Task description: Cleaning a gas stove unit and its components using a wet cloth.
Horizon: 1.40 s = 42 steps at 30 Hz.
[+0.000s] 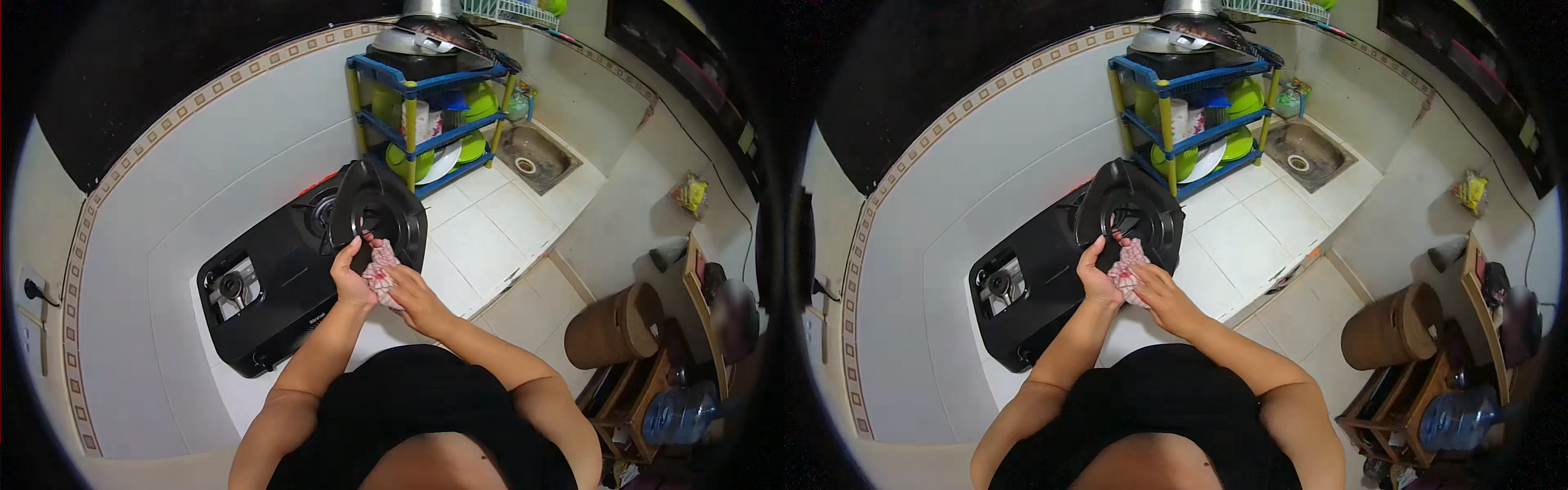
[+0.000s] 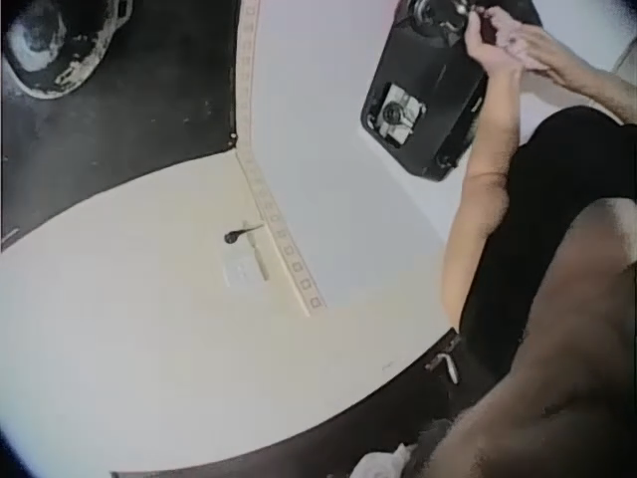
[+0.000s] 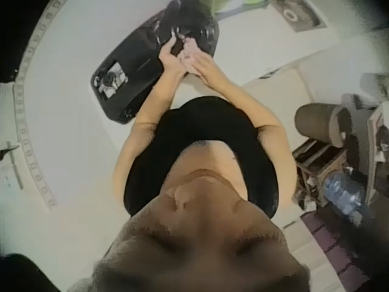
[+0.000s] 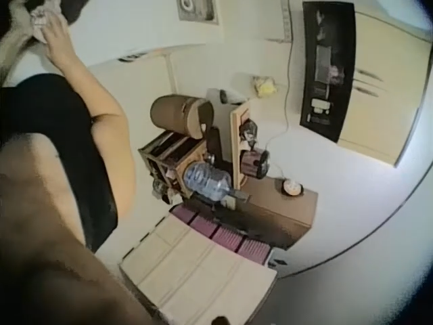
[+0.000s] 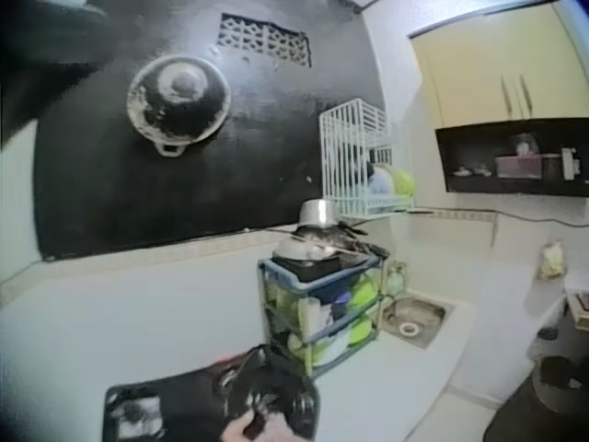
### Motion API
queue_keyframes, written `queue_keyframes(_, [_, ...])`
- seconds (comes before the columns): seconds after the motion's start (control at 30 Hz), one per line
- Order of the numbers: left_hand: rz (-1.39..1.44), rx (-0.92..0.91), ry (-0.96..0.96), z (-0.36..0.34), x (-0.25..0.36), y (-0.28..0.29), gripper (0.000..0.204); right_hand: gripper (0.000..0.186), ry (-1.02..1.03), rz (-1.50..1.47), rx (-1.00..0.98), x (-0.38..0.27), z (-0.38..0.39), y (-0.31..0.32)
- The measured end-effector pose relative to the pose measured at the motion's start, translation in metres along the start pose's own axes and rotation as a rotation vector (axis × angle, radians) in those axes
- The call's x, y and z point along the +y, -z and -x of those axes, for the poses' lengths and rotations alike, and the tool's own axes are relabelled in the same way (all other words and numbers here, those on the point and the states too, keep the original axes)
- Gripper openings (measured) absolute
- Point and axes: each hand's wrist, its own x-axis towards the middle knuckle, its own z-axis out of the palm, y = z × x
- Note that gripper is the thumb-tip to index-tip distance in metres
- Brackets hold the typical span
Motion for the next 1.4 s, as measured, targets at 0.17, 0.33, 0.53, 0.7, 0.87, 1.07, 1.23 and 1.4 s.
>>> queue_keyframes(0.17, [0.075, -0.086, -0.066, -0.008, 0.024, 0.001, 0.035, 0.04, 0.015, -0.003, -0.185, 0.014, 0.031, 0.019])
queue_keyframes(0.33, [0.048, -0.193, -0.081, -0.007, 0.043, -0.003, 0.047, 0.052, -0.528, -0.124, 0.078, 0.043, 0.072, 0.036])
queue_keyframes(0.53, [0.044, -0.191, -0.05, -0.002, 0.034, 0.002, 0.039, 0.054, -0.257, -0.145, 0.303, 0.017, 0.02, 0.023])
queue_keyframes(0.7, [0.009, -0.196, 0.033, 0.006, 0.025, 0.003, 0.04, 0.05, -0.106, 0.148, 0.062, 0.055, 0.001, 0.019])
queue_keyframes(0.87, [0.001, -0.193, -0.002, 0.003, 0.019, 0.01, 0.033, 0.043, -0.137, 0.332, 0.156, 0.057, -0.006, 0.0])
queue_keyframes(1.07, [0.067, -0.234, -0.046, -0.006, 0.03, 0.014, 0.041, 0.053, -0.17, -0.037, 0.143, 0.027, 0.01, -0.013])
queue_keyframes(1.23, [0.015, -0.201, 0.01, 0.001, 0.02, 0.009, 0.037, 0.045, -0.209, 0.192, 0.078, 0.069, -0.003, 0.006])
queue_keyframes(1.4, [0.059, -0.181, 0.011, -0.003, 0.024, 0.017, 0.036, 0.046, -0.262, 0.085, 0.061, 0.038, 0.004, -0.006])
